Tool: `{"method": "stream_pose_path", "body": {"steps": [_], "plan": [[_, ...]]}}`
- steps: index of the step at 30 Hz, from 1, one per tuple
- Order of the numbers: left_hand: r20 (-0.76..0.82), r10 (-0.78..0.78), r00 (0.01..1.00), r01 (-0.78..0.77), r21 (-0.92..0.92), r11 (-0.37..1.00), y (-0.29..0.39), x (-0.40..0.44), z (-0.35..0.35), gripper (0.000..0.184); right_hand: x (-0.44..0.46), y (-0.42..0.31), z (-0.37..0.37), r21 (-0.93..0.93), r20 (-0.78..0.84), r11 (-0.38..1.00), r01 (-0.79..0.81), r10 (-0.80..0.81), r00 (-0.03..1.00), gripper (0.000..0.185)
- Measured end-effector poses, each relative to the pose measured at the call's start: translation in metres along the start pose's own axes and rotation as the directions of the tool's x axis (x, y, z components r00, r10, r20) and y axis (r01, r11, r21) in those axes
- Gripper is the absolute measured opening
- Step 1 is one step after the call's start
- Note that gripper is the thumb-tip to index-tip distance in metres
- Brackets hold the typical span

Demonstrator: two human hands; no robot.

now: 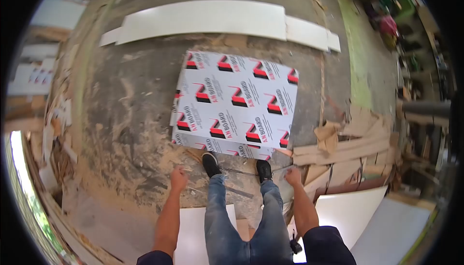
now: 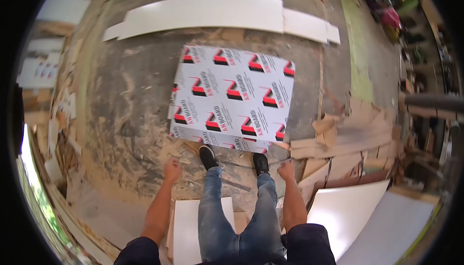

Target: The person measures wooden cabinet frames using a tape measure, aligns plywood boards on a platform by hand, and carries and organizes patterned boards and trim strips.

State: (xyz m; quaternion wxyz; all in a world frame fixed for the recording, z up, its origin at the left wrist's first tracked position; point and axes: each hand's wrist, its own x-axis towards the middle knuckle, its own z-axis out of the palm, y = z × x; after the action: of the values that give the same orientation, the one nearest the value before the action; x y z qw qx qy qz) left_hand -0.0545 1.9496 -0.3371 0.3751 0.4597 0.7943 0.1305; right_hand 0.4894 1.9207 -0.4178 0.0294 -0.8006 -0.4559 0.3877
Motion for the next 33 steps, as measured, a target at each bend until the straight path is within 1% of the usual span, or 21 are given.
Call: {"method": "stream_pose_path", "body": {"steps": [1,3,4,5,6,7,8,9,10,12,14,15,16,18,20,22,25,27,29,31,33], "plan": [[0.021,-0.022,1.000,0.020,0.059,0.998,0.005,0.039,0.008,0.038,0.022,0.002,0.014,-0.024,0.049,0.999,-0.044,0.045,0.998,0.027],[0.116,-0.057,0.992,0.014,0.338,0.941,-0.026,0.113,0.034,0.045,0.063,0.013,0.046,-0.175,-0.010,0.978,-0.115,0.115,0.993,0.027],[0.002,0.233,0.973,-0.208,0.454,0.866,-0.064,0.158,0.051,0.048,0.079,0.011,0.058,-0.166,-0.039,0.977,-0.135,0.130,0.991,0.035],[0.046,0.095,0.994,-0.106,0.427,0.898,-0.063,0.190,0.061,0.054,0.101,0.012,0.070,-0.166,-0.057,0.977,-0.130,0.122,0.991,0.043],[0.090,-0.044,0.995,0.003,0.414,0.910,-0.060,0.222,0.069,0.060,0.126,0.032,0.091,-0.283,-0.055,0.956,-0.082,0.069,0.996,0.066],[0.063,0.101,0.993,-0.118,0.414,0.903,-0.071,0.252,0.083,0.068,0.149,0.038,0.099,-0.268,-0.016,0.932,-0.245,0.250,0.968,0.084],[0.051,0.096,0.994,-0.109,0.485,0.868,-0.076,0.276,0.089,0.081,0.159,0.030,0.107,-0.226,-0.089,0.952,-0.205,0.190,0.978,0.086],[0.064,0.083,0.995,-0.105,0.579,0.809,-0.080,0.298,0.099,0.088,0.185,0.051,0.125,-0.239,-0.081,0.941,-0.238,0.225,0.971,0.101],[0.078,0.071,0.994,-0.105,0.665,0.739,-0.085,0.316,0.110,0.095,0.194,0.034,0.120,-0.189,-0.069,0.950,-0.247,0.238,0.969,0.109],[0.029,0.106,0.994,-0.091,0.757,0.647,-0.089,0.342,0.134,0.113,0.226,0.051,0.144,-0.224,-0.123,0.951,-0.215,0.192,0.974,0.124],[0.072,0.116,0.991,-0.126,0.807,0.577,-0.080,0.350,0.152,0.119,0.244,0.037,0.150,-0.115,-0.120,0.990,-0.086,0.072,0.990,0.125],[0.094,0.138,0.986,-0.153,0.843,0.516,-0.079,0.354,0.158,0.124,0.249,0.029,0.157,-0.113,-0.108,0.988,-0.101,0.089,0.990,0.125],[0.109,0.128,0.986,-0.160,0.847,0.507,-0.086,0.359,0.163,0.124,0.252,0.021,0.167,-0.154,-0.170,0.977,-0.148,0.122,0.978,0.123],[0.072,0.201,0.977,-0.186,0.746,0.639,-0.101,0.368,0.171,0.128,0.256,0.025,0.175,-0.198,-0.228,0.959,-0.201,0.154,0.961,0.121],[0.089,0.226,0.970,-0.215,0.751,0.625,-0.115,0.375,0.169,0.128,0.259,0.032,0.176,-0.236,-0.246,0.966,-0.105,0.045,0.968,0.119],[0.114,0.308,0.945,-0.282,0.760,0.585,-0.129,0.386,0.164,0.127,0.258,0.033,0.179,-0.226,-0.240,0.970,-0.085,0.029,0.970,0.118],[0.148,0.363,0.920,-0.346,0.742,0.574,-0.108,0.404,0.155,0.127,0.269,0.026,0.178,-0.226,-0.255,0.972,-0.060,0.000,0.967,0.116],[0.179,0.313,0.933,-0.338,0.737,0.585,-0.093,0.427,0.147,0.128,0.284,0.016,0.172,-0.235,-0.294,0.971,-0.047,-0.025,0.955,0.115],[0.210,0.263,0.942,-0.329,0.733,0.595,-0.092,0.438,0.140,0.129,0.291,0.007,0.164,-0.282,-0.251,0.958,-0.047,-0.026,0.968,0.118],[0.240,0.347,0.907,-0.418,0.624,0.661,-0.096,0.443,0.137,0.136,0.297,0.007,0.162,-0.288,-0.281,0.957,-0.019,-0.065,0.958,0.112],[0.190,0.351,0.917,-0.386,0.643,0.661,-0.095,0.444,0.144,0.139,0.301,0.010,0.162,-0.264,-0.249,0.964,-0.036,-0.032,0.968,0.099]]}}
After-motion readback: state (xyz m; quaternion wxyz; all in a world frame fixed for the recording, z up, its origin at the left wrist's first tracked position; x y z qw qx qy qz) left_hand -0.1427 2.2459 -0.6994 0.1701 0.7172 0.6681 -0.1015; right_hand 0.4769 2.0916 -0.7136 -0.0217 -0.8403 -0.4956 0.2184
